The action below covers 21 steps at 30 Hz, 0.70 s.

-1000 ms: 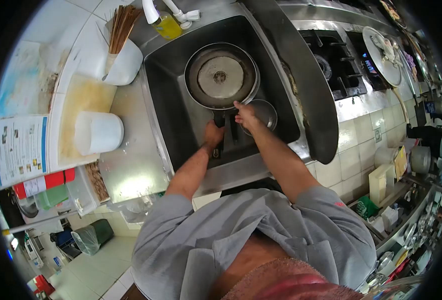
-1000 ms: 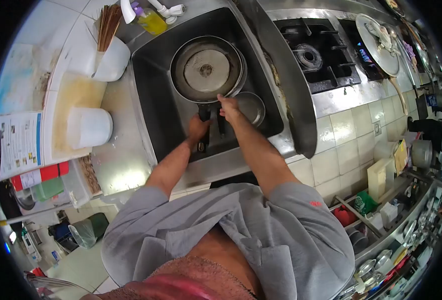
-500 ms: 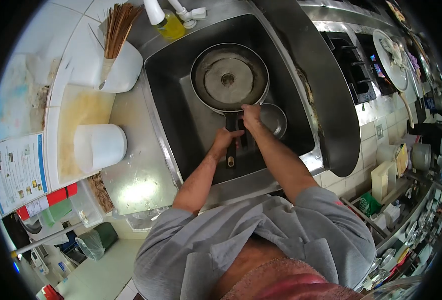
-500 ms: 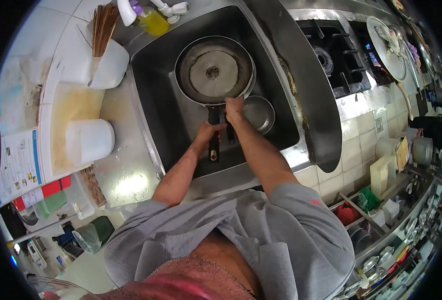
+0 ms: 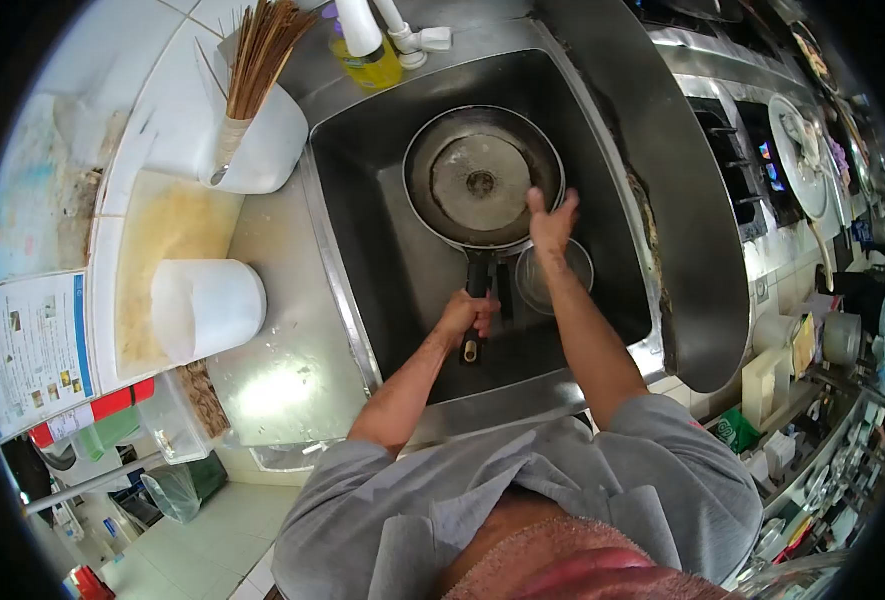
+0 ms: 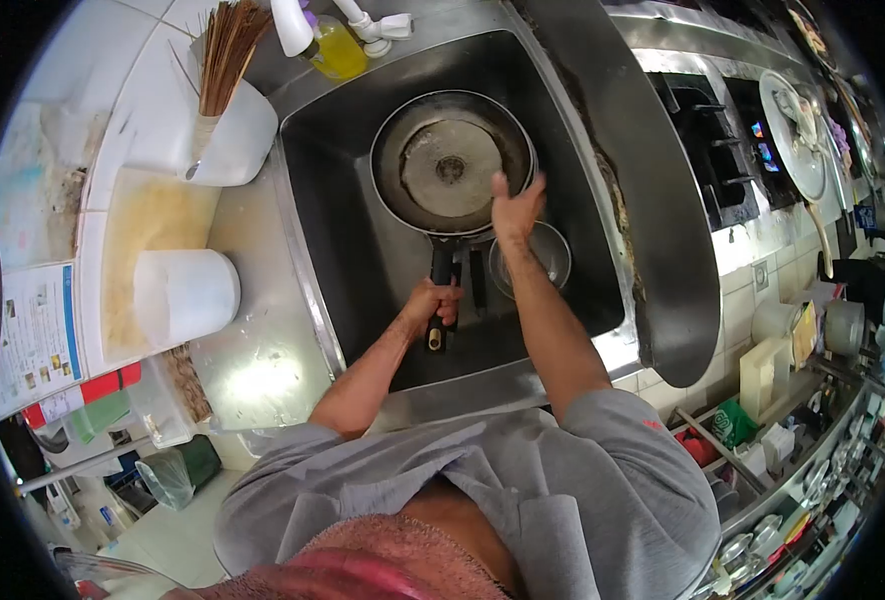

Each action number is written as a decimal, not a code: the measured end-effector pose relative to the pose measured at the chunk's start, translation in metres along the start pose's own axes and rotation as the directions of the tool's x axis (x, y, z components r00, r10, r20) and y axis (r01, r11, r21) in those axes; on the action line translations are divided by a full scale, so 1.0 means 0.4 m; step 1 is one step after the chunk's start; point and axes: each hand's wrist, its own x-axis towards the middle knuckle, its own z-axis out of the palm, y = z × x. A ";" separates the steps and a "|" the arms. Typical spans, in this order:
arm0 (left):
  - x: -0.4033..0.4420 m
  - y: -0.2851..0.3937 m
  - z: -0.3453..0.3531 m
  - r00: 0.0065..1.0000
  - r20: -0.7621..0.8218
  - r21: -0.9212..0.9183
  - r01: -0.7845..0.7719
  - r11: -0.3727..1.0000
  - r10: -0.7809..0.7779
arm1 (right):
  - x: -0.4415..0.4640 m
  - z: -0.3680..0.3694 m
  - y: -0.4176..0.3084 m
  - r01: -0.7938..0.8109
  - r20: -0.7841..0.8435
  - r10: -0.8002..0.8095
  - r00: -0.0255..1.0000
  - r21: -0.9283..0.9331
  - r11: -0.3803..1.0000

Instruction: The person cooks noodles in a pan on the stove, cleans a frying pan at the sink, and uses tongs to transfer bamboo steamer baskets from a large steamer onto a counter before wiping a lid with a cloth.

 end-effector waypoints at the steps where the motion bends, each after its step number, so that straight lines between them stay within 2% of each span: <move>1: -0.001 -0.004 -0.001 1.000 0.001 -0.005 0.006 1.000 -0.006 | 0.010 -0.031 -0.085 0.068 -0.132 -0.085 0.988 -0.128 0.989; 2: 0.000 -0.005 -0.002 1.000 0.004 -0.009 0.010 1.000 -0.010 | 0.056 -0.016 -0.110 0.358 -0.285 -0.406 0.868 -0.206 0.911; 3: 0.004 -0.006 -0.008 1.000 0.004 -0.010 0.009 1.000 -0.009 | 0.095 0.000 -0.178 0.434 -0.253 -0.464 0.849 -0.165 0.885; 4: 0.009 -0.011 -0.013 1.000 0.027 -0.025 0.010 1.000 -0.009 | 0.155 0.031 -0.236 0.540 -0.145 -0.546 0.825 -0.080 0.838; 5: 0.011 -0.017 -0.016 0.999 0.051 -0.040 0.010 0.999 -0.007 | 0.221 0.081 -0.298 0.505 0.018 -0.523 0.852 0.233 0.831; 7: 0.009 -0.018 -0.016 0.999 0.042 -0.039 0.022 0.999 -0.020 | 0.344 0.214 -0.369 0.494 0.231 -0.544 0.807 0.242 0.835; 8: 0.007 -0.017 -0.018 0.999 0.028 -0.036 0.037 0.999 -0.036 | 0.340 0.222 -0.429 0.275 0.418 -0.410 0.810 0.347 0.897; 9: 0.006 -0.012 -0.019 0.999 0.026 -0.032 0.028 0.999 -0.027 | 0.341 0.219 -0.485 0.030 0.599 -0.284 0.748 0.398 0.917; 10: 0.006 -0.010 -0.020 0.999 0.033 -0.024 0.035 0.999 -0.034 | 0.368 0.246 -0.485 0.033 0.597 -0.290 0.748 0.404 0.914; 12: 0.006 -0.010 -0.022 0.999 0.037 -0.018 0.037 0.999 -0.037 | 0.417 0.292 -0.506 -0.184 0.798 -0.247 0.550 0.404 0.896; 16: 0.016 -0.016 -0.032 0.998 0.049 -0.024 0.049 0.999 -0.047 | 0.455 0.320 -0.510 -0.175 0.821 -0.283 0.496 0.414 0.893; 18: 0.017 -0.023 -0.034 0.997 0.054 -0.018 0.054 0.998 -0.053 | 0.455 0.330 -0.494 0.120 0.666 -0.460 0.587 0.491 0.863; 19: 0.019 -0.023 -0.035 0.996 0.057 -0.020 0.070 0.997 -0.068 | 0.455 0.337 -0.485 0.119 0.668 -0.456 0.587 0.486 0.866; 21: 0.020 -0.020 -0.030 0.995 0.065 -0.014 0.082 0.997 -0.081 | 0.453 0.348 -0.480 0.354 0.540 -0.579 0.611 0.468 0.810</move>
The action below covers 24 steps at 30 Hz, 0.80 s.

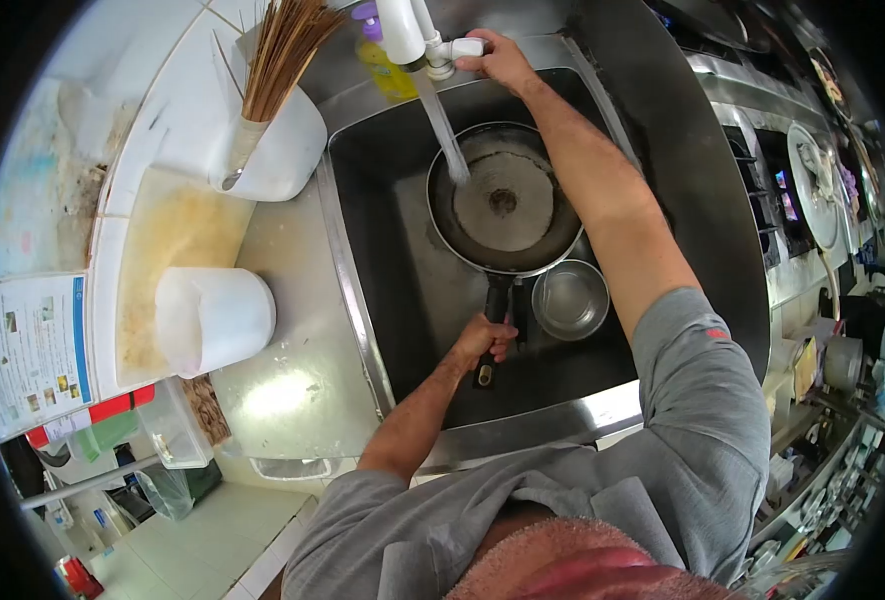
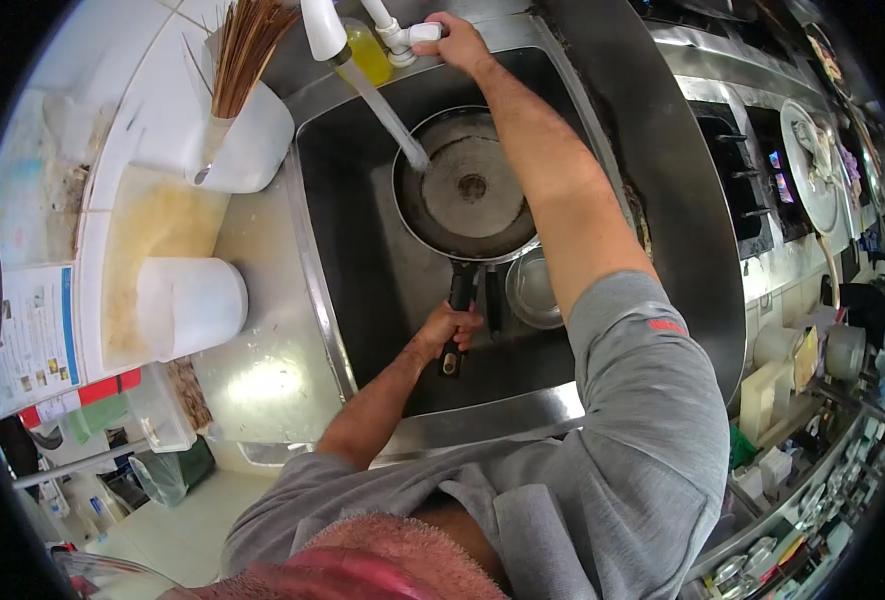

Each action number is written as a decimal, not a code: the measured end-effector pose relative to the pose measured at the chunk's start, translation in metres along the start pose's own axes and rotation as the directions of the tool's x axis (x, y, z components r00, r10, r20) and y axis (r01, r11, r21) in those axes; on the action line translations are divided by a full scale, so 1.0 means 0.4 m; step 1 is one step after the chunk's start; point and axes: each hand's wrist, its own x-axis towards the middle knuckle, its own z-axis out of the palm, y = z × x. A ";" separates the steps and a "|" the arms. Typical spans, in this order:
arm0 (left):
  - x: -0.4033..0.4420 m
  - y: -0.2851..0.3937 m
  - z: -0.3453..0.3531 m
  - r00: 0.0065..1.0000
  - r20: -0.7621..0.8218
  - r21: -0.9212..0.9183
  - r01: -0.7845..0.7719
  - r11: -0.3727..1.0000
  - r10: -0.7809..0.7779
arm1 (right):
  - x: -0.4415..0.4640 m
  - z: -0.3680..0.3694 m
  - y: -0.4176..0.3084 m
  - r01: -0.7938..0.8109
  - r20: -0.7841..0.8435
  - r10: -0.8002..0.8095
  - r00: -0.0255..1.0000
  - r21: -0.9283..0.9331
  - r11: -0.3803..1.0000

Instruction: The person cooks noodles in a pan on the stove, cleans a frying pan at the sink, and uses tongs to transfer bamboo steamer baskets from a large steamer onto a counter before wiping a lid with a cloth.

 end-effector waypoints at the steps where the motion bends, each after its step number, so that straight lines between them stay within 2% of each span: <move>1: -0.003 0.001 0.003 1.000 0.004 0.000 -0.012 1.000 0.012 | -0.001 0.000 0.002 0.002 -0.007 -0.002 1.000 0.000 1.000; 3: -0.007 0.003 0.007 1.000 0.007 0.004 -0.022 1.000 0.022 | -0.005 0.003 0.002 0.005 -0.031 -0.009 0.999 -0.125 0.992; 4: -0.007 0.004 0.007 1.000 0.005 0.011 -0.030 0.999 0.030 | -0.011 0.006 0.001 0.006 -0.035 -0.010 0.999 -0.124 0.992; 6: -0.010 0.001 0.006 1.000 0.004 0.020 -0.031 0.999 0.031 | -0.038 0.013 0.004 0.117 -0.119 -0.155 0.981 -0.278 0.953; 9: -0.002 -0.005 -0.002 0.999 0.000 -0.003 -0.035 0.999 0.035 | -0.077 0.005 0.002 0.153 -0.086 -0.195 0.977 -0.353 0.923; 13: 0.001 -0.011 -0.008 1.000 0.009 -0.032 -0.022 0.999 0.022 | -0.082 -0.011 -0.014 0.218 -0.069 -0.260 0.963 -0.369 0.904; 15: -0.002 -0.006 -0.004 1.000 0.003 -0.024 -0.022 0.999 0.022 | -0.071 -0.010 -0.024 0.061 -0.045 -0.078 0.996 -0.298 0.953; 19: -0.006 -0.002 0.000 1.000 0.009 -0.011 -0.027 1.000 0.028 | -0.064 0.003 -0.021 0.056 -0.100 -0.088 0.991 -0.282 0.958; 24: -0.004 -0.007 -0.003 0.999 0.015 -0.036 -0.029 0.999 0.030 | -0.053 -0.005 -0.010 0.056 -0.091 -0.077 0.993 -0.213 0.976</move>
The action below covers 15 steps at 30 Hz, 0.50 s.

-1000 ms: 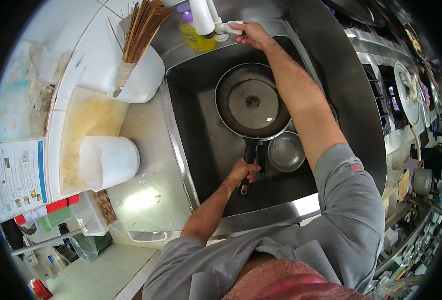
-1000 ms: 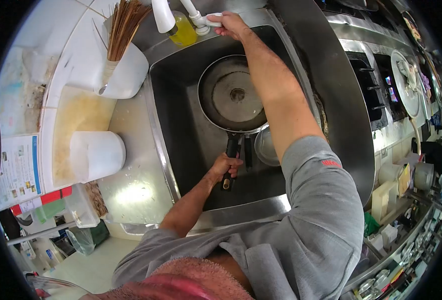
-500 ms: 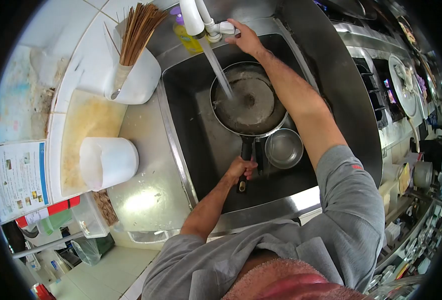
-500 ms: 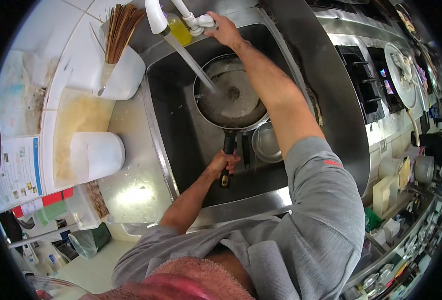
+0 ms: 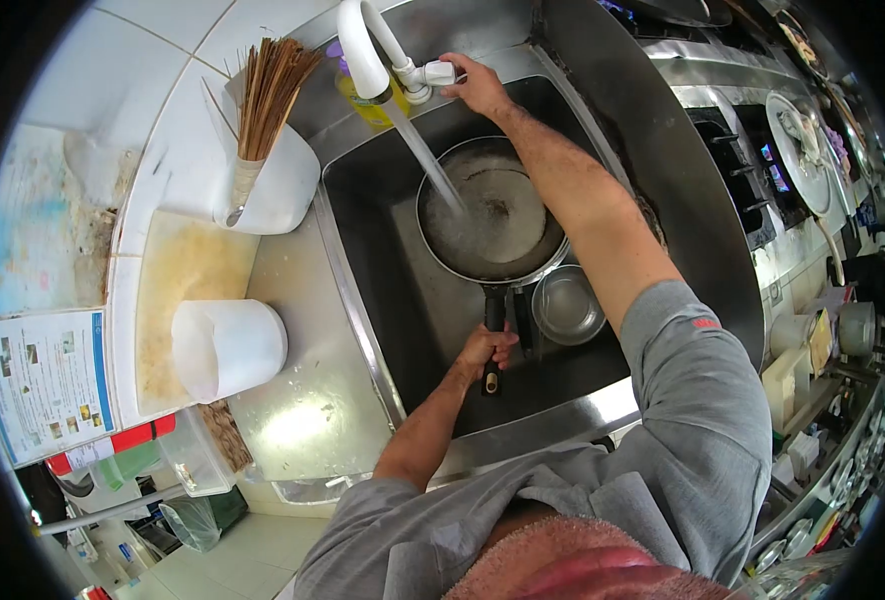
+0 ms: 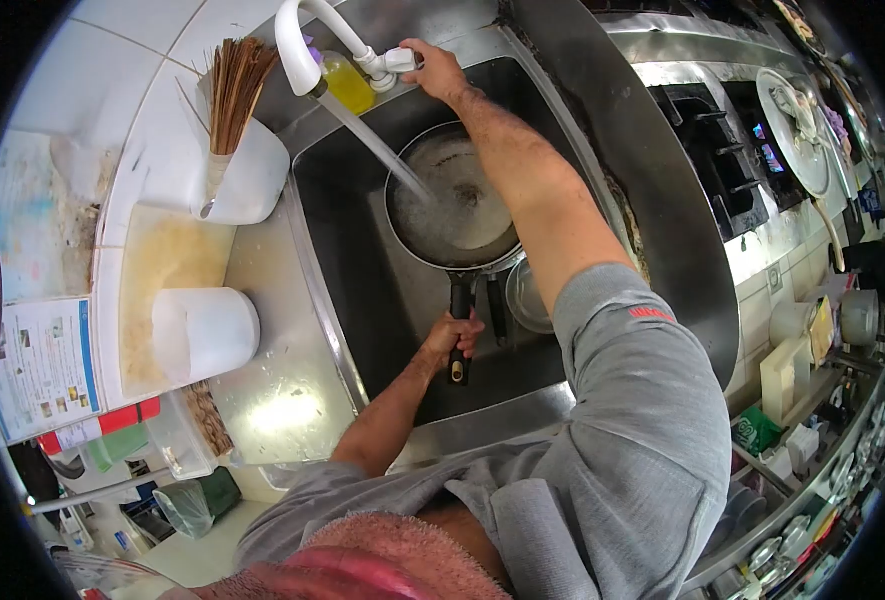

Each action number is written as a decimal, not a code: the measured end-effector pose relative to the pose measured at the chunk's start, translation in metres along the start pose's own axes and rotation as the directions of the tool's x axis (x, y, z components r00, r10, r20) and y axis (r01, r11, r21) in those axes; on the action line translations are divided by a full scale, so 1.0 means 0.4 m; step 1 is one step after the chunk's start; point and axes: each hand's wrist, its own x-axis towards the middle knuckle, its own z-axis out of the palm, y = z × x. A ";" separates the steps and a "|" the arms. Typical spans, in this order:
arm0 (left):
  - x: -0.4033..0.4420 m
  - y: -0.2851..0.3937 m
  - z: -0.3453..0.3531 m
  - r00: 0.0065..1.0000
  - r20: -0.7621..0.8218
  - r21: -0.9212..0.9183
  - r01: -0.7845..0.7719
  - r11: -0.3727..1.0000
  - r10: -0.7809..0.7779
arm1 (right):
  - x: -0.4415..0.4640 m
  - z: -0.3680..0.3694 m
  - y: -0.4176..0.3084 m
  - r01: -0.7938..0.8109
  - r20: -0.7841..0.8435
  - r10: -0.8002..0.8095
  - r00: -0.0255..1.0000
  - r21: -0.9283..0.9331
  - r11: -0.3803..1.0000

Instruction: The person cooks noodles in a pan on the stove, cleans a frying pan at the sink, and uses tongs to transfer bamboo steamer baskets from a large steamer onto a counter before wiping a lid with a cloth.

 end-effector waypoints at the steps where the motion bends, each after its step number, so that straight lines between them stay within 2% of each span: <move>1: 0.002 -0.002 -0.003 1.000 -0.001 -0.007 0.009 1.000 -0.009 | 0.004 -0.002 0.005 0.014 0.016 -0.015 1.000 0.024 1.000; 5: 0.000 0.002 -0.003 0.999 -0.013 -0.010 0.029 1.000 -0.029 | 0.029 -0.011 0.005 -0.081 0.071 0.079 0.994 0.023 0.996; 7: -0.001 0.000 -0.004 1.000 -0.014 -0.011 0.024 1.000 -0.024 | 0.039 -0.028 -0.018 -0.400 0.245 0.349 0.905 0.204 0.893; 10: 0.007 -0.008 -0.014 0.999 -0.010 -0.013 0.036 0.999 -0.036 | 0.042 -0.022 -0.006 -0.425 0.216 0.382 0.898 0.210 0.880; 11: 0.011 -0.010 -0.017 0.999 -0.004 -0.011 0.047 0.999 -0.047 | 0.024 0.008 0.018 -0.289 -0.048 0.290 0.956 0.023 0.957; 12: 0.010 -0.007 -0.014 0.999 0.003 -0.005 0.052 0.999 -0.052 | -0.043 -0.004 0.016 -0.184 -0.300 0.120 0.946 -0.196 0.963; 13: 0.006 -0.004 -0.010 1.000 0.002 0.009 0.031 0.999 -0.031 | -0.162 -0.023 -0.004 -0.130 -0.487 -0.104 0.867 -0.423 0.897; 14: 0.003 -0.002 -0.007 1.000 0.006 0.023 0.012 1.000 -0.012 | -0.283 -0.059 -0.048 -0.268 -0.578 -0.005 0.816 -0.385 0.883; 15: 0.003 -0.003 -0.010 0.999 0.029 0.034 0.025 0.999 -0.026 | -0.401 -0.070 -0.046 -0.439 -0.652 0.187 0.735 -0.246 0.864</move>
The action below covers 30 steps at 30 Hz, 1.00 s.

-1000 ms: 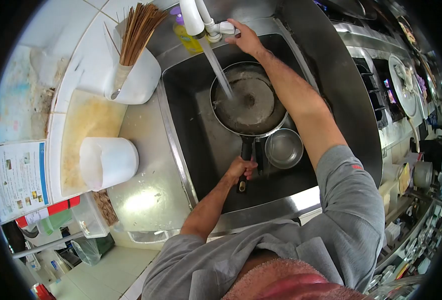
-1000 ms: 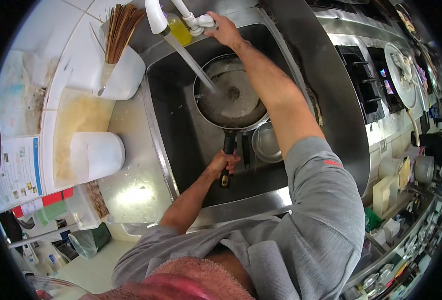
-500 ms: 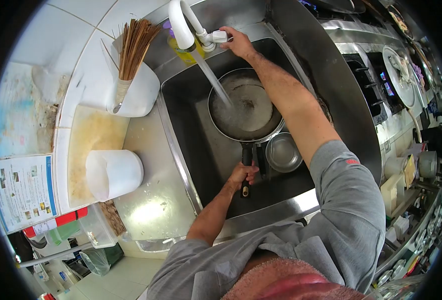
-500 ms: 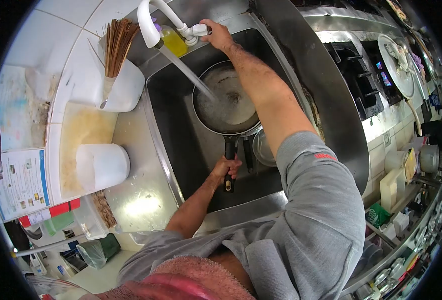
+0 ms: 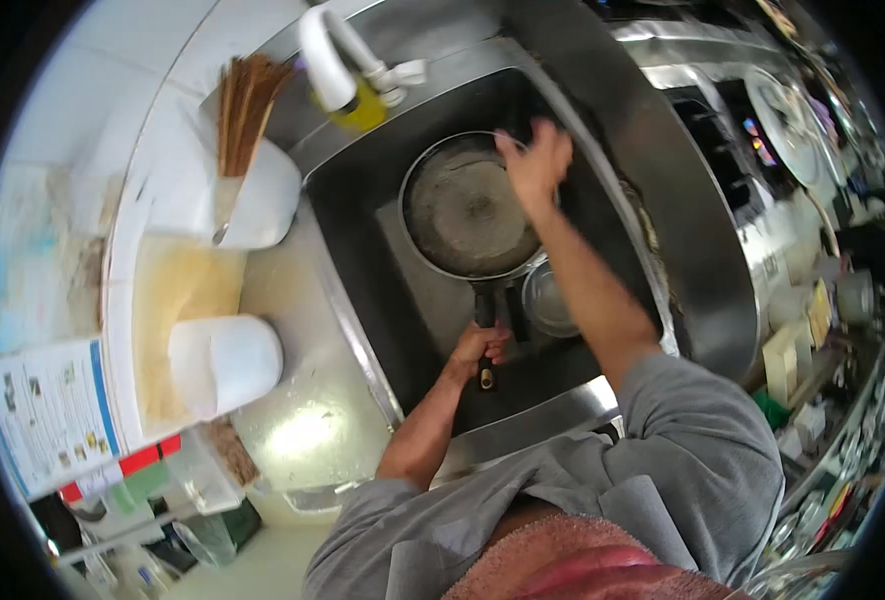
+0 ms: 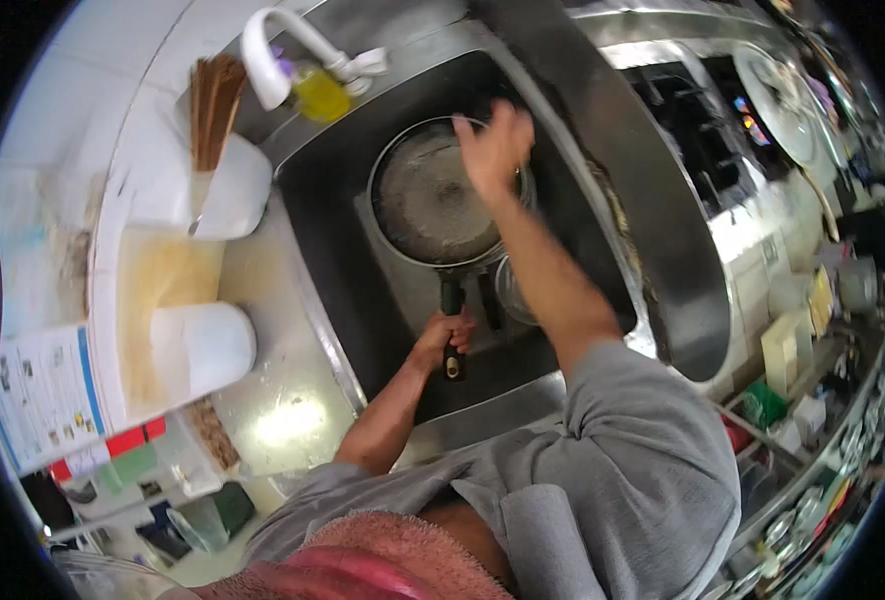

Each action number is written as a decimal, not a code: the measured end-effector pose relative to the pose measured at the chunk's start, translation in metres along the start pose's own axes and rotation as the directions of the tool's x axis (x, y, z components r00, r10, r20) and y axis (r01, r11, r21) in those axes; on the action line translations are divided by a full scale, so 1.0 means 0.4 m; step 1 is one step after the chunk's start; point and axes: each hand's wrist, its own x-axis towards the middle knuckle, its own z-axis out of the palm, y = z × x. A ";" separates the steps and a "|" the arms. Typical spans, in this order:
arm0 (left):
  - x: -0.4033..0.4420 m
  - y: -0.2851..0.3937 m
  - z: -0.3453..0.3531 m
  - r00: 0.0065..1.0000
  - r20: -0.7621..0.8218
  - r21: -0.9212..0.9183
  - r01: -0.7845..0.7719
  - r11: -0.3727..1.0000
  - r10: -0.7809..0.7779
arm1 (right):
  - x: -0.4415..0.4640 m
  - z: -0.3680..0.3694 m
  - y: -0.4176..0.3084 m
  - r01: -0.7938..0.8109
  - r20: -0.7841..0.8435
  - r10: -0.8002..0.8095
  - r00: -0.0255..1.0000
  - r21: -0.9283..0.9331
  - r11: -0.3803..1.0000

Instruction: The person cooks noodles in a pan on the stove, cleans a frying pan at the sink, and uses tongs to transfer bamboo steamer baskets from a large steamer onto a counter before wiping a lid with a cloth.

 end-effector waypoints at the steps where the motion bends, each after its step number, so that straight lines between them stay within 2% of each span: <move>1: -0.001 -0.007 -0.009 0.999 -0.043 0.013 0.010 1.000 -0.009 | -0.072 -0.065 0.040 -0.294 0.138 0.292 0.946 -0.008 0.956; 2: 0.006 -0.017 -0.011 0.997 -0.066 0.041 0.032 0.999 -0.029 | -0.155 -0.067 0.121 -0.452 0.151 0.456 0.877 -0.065 0.890; 3: 0.015 -0.029 -0.026 1.000 -0.010 0.017 -0.001 1.000 0.002 | -0.212 -0.062 0.175 -0.609 0.241 0.629 0.739 -0.160 0.777; 4: 0.002 -0.016 -0.003 0.997 -0.080 0.062 0.026 0.998 -0.021 | -0.283 -0.040 0.243 -0.705 0.330 0.624 0.709 0.292 0.646; 5: 0.002 -0.016 0.006 0.994 -0.106 0.113 -0.004 0.994 0.016 | -0.319 -0.018 0.281 -0.860 0.436 0.745 0.505 0.178 0.479; 6: 0.000 -0.018 0.021 0.993 -0.068 0.024 -0.094 0.995 0.095 | -0.331 -0.016 0.284 -0.946 0.579 0.748 0.325 0.197 0.258; 7: 0.004 -0.025 0.010 0.994 -0.060 0.054 -0.087 0.995 0.090 | -0.320 -0.060 0.229 -0.944 0.649 0.686 0.329 0.254 0.212; 9: 0.018 -0.020 0.002 0.992 -0.027 0.081 -0.118 0.990 0.120 | -0.324 -0.036 0.214 -0.919 0.516 0.771 0.373 0.321 0.229; 11: 0.011 -0.023 0.010 0.990 0.013 0.097 -0.143 0.985 0.143 | -0.316 -0.066 0.192 -0.880 0.486 0.734 0.475 0.270 0.391; 12: 0.007 -0.022 0.019 0.989 0.015 0.117 -0.149 0.982 0.149 | -0.306 -0.073 0.198 -0.909 0.566 0.713 0.414 0.292 0.297; 13: 0.001 -0.016 0.029 0.987 0.013 0.138 -0.158 0.978 0.158 | -0.295 -0.085 0.193 -0.901 0.560 0.708 0.429 0.316 0.296; 15: -0.021 -0.006 0.057 0.987 0.007 0.154 -0.160 0.975 0.161 | -0.285 -0.110 0.183 -0.914 0.659 0.635 0.403 0.262 0.308; 17: -0.053 -0.003 0.099 0.982 -0.055 0.130 -0.172 0.977 0.180 | -0.290 -0.129 0.164 -0.900 0.623 0.649 0.436 0.303 0.313; 19: -0.082 0.003 0.120 0.980 -0.071 0.176 -0.169 0.970 0.184 | -0.303 -0.148 0.157 -0.904 0.644 0.643 0.414 0.373 0.208; 21: -0.127 0.010 0.148 0.974 -0.095 0.200 -0.183 0.963 0.205 | -0.311 -0.175 0.138 -0.880 0.642 0.622 0.449 0.437 0.185; 23: -0.178 0.017 0.201 0.967 -0.086 0.161 -0.224 0.961 0.239 | -0.296 -0.242 0.089 -0.867 0.731 0.476 0.490 0.468 0.174; 24: -0.205 0.020 0.223 0.965 -0.075 0.159 -0.237 0.958 0.252 | -0.297 -0.263 0.064 -0.830 0.663 0.516 0.543 0.519 0.206; 27: -0.282 0.012 0.270 0.955 -0.062 0.139 -0.278 0.950 0.289 | -0.291 -0.357 -0.006 -0.802 0.650 0.478 0.590 0.539 0.256; 30: -0.382 0.004 0.325 0.955 -0.079 0.125 -0.275 0.953 0.285 | -0.300 -0.449 -0.067 -0.795 0.683 0.414 0.602 0.558 0.236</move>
